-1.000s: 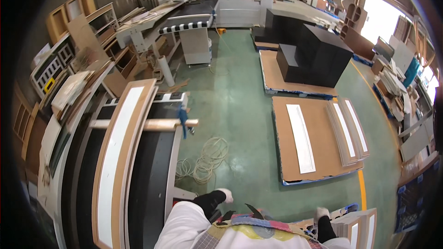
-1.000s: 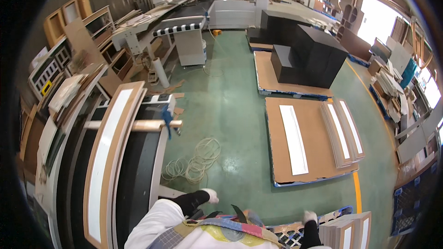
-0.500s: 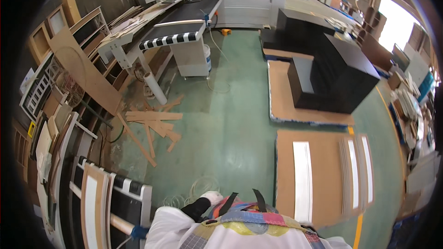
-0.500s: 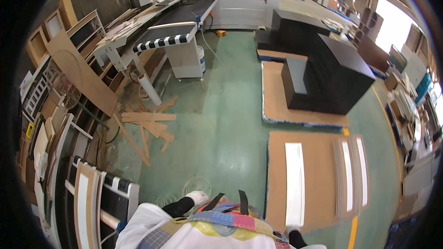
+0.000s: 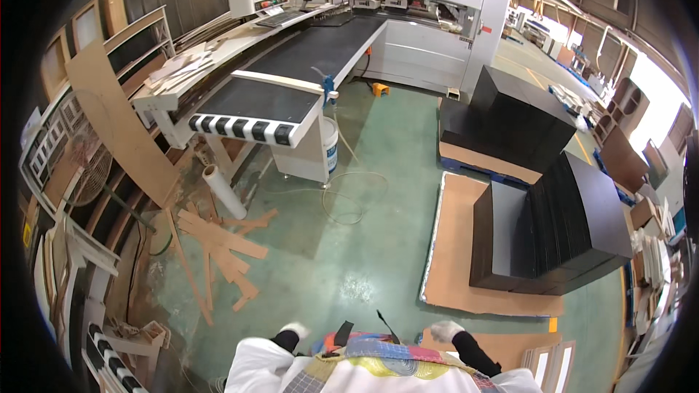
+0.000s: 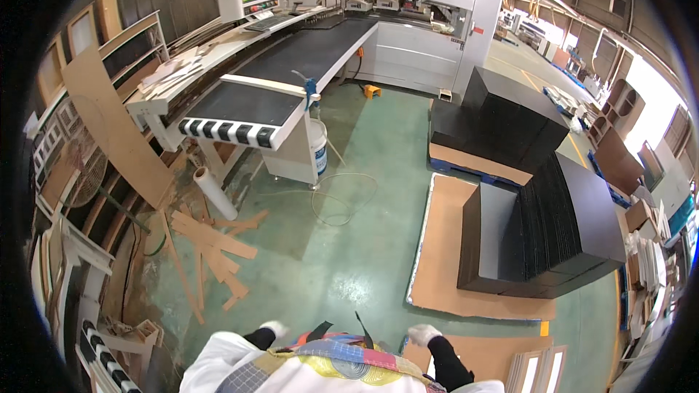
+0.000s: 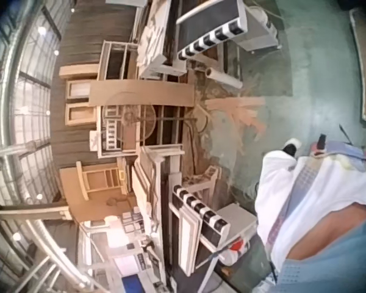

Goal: Processing wood panels using a woodworking machine and organizing them on pallets.

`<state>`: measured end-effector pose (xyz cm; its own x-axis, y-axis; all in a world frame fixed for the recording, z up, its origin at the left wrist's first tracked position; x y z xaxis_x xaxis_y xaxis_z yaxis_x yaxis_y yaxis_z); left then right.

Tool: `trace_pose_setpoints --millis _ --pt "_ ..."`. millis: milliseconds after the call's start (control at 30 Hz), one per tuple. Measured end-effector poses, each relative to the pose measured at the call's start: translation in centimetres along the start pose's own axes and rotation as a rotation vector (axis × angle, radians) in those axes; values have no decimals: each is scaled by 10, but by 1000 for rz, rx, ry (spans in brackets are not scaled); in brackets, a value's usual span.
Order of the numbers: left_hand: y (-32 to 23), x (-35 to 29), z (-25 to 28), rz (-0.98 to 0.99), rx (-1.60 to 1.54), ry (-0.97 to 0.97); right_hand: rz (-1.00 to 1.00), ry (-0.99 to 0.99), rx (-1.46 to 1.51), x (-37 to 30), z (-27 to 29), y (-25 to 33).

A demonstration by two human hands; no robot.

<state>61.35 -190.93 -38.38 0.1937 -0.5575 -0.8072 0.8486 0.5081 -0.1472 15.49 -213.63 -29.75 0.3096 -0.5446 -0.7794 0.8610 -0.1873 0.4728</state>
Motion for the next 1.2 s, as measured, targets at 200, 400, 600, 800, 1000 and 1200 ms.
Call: trace_pose_setpoints --millis 200,400,600,800,1000,1200 --pt "-168 122 266 -302 8 -241 72 -497 -618 119 55 -185" --pt "-288 206 416 -271 -161 -228 -236 -241 -471 219 175 -162" --pt "-345 235 591 -316 -343 -510 185 -286 -988 396 472 125" --pt "-333 312 784 -281 -483 -1283 407 -399 154 532 625 421" --pt "-341 358 1017 -236 -88 -1748 653 200 -435 615 644 633" --pt "-325 422 1169 -116 -122 -1754 884 -89 -255 658 785 818"
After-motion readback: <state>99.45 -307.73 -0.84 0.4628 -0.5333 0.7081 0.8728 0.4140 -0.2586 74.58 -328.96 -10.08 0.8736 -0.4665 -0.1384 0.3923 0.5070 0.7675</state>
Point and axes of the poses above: each hand's wrist, its own x-axis towards the middle knuckle, its own z-axis out of the back of the hand, y = z × x, the point moved 4 cm from there along x, towards the middle knuckle, and after that the axes turned 1 degree about y, right-handed, at the moved point
